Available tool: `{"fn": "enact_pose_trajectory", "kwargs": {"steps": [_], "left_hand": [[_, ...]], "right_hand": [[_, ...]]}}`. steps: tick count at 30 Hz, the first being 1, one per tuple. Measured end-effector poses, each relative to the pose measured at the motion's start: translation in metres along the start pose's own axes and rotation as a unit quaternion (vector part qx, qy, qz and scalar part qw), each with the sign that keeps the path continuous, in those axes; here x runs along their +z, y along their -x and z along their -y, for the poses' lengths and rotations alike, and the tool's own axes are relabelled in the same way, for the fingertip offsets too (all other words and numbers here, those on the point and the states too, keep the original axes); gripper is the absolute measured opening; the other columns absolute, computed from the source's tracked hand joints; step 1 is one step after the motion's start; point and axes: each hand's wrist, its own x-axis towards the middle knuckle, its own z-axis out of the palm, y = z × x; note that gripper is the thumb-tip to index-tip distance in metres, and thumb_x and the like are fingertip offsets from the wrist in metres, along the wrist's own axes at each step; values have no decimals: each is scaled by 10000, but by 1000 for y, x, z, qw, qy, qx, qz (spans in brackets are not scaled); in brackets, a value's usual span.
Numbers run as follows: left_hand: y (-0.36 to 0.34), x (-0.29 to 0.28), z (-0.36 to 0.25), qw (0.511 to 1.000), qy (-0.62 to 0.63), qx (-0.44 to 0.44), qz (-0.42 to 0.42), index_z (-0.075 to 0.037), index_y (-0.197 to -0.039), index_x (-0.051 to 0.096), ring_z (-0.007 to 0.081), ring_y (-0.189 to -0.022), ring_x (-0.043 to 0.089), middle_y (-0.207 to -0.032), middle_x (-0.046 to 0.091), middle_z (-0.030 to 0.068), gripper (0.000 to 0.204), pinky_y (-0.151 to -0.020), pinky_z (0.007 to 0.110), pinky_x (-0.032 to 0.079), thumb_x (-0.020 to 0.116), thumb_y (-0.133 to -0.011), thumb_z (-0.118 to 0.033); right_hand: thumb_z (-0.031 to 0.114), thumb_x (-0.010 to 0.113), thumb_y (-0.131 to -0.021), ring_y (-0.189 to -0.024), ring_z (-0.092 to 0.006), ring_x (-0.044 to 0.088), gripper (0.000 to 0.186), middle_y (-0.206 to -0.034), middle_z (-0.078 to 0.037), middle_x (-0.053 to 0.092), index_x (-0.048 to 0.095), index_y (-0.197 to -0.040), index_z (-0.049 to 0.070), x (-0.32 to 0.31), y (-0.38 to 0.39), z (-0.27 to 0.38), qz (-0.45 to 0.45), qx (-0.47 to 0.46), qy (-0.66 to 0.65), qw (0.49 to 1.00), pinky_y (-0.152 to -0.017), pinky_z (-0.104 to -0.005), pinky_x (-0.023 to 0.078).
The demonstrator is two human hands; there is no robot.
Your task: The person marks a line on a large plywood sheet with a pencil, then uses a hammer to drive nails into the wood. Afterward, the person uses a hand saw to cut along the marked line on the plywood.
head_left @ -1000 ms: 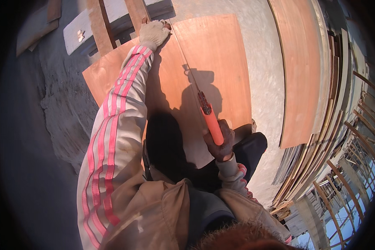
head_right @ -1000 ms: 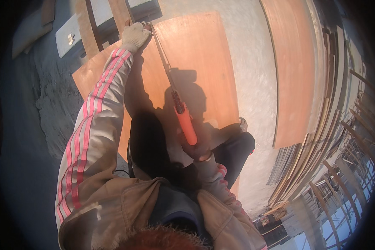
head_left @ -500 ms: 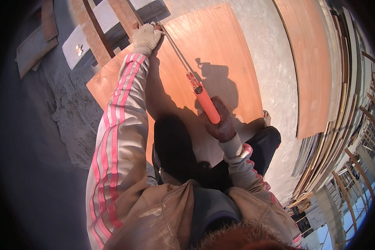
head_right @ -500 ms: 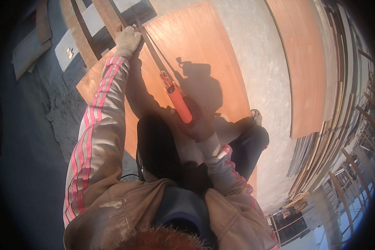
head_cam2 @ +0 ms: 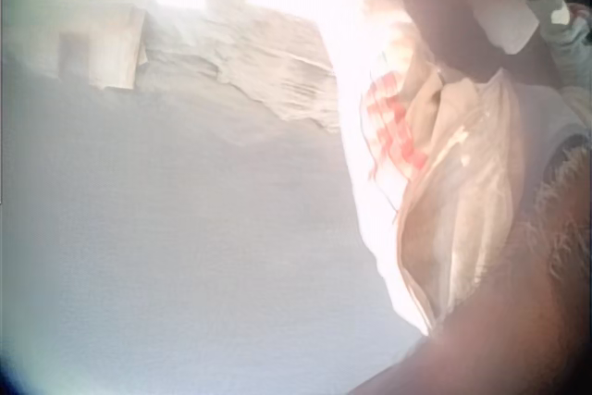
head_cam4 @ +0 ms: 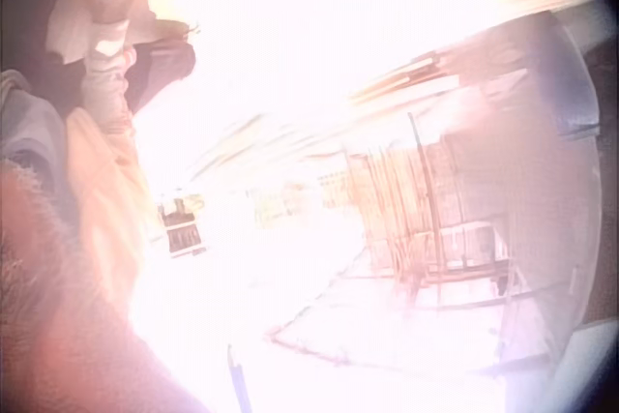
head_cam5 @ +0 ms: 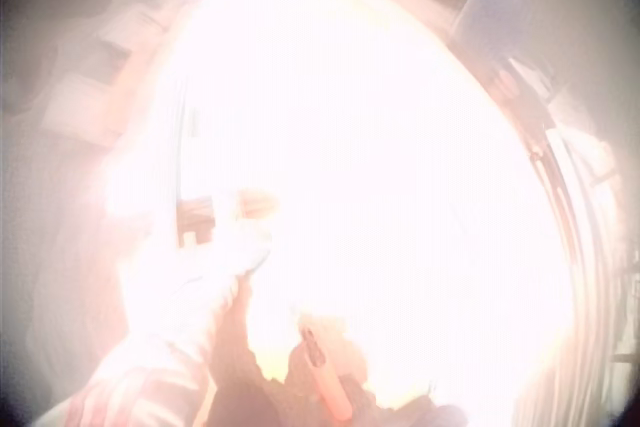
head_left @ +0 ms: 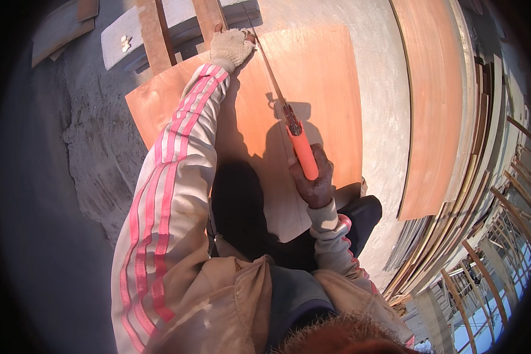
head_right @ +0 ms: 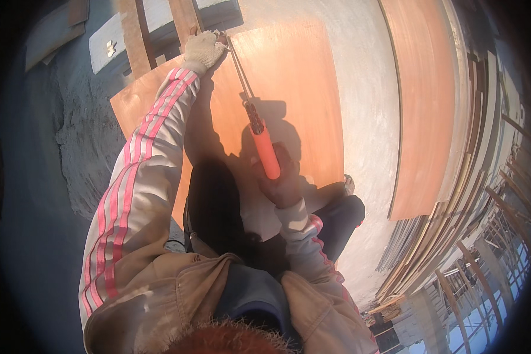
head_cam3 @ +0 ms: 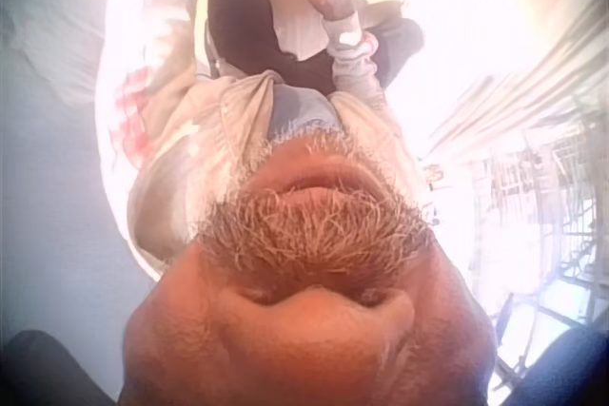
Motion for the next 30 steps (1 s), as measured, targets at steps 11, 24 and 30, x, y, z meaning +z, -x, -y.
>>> {"fn": "enact_pose_trajectory", "kwargs": {"steps": [11, 24, 30], "left_hand": [[2, -28, -23, 999, -2, -15, 42, -292, -1027, 780, 254, -1053, 713, -1016, 764, 75, 318, -1219, 554, 252, 483, -919, -326], [3, -29, -22, 999, 19, -12, 32, -281, -1038, 807, 276, -993, 737, -991, 773, 125, 364, -1222, 526, 255, 458, -959, -344], [1, -29, -21, 997, 36, -20, 65, -135, -1147, 744, 313, -1050, 699, -1065, 755, 151, 441, -1230, 496, 278, 469, -899, -376]], "right_hand": [[130, 726, -902, -638, -242, 677, 193, -774, -108, 681, 604, -995, 12, -4, 14, -23, -18, -19, 34, 999, -589, -367, 515], [115, 737, -897, -607, -281, 651, 209, -730, -126, 646, 586, -1000, 14, -6, 14, -20, -5, -52, 72, 996, -595, -369, 512], [79, 712, -906, -614, -278, 649, 157, -741, -131, 632, 583, -963, 9, 4, -4, 8, -3, -19, 18, 1000, -587, -367, 501]]}}
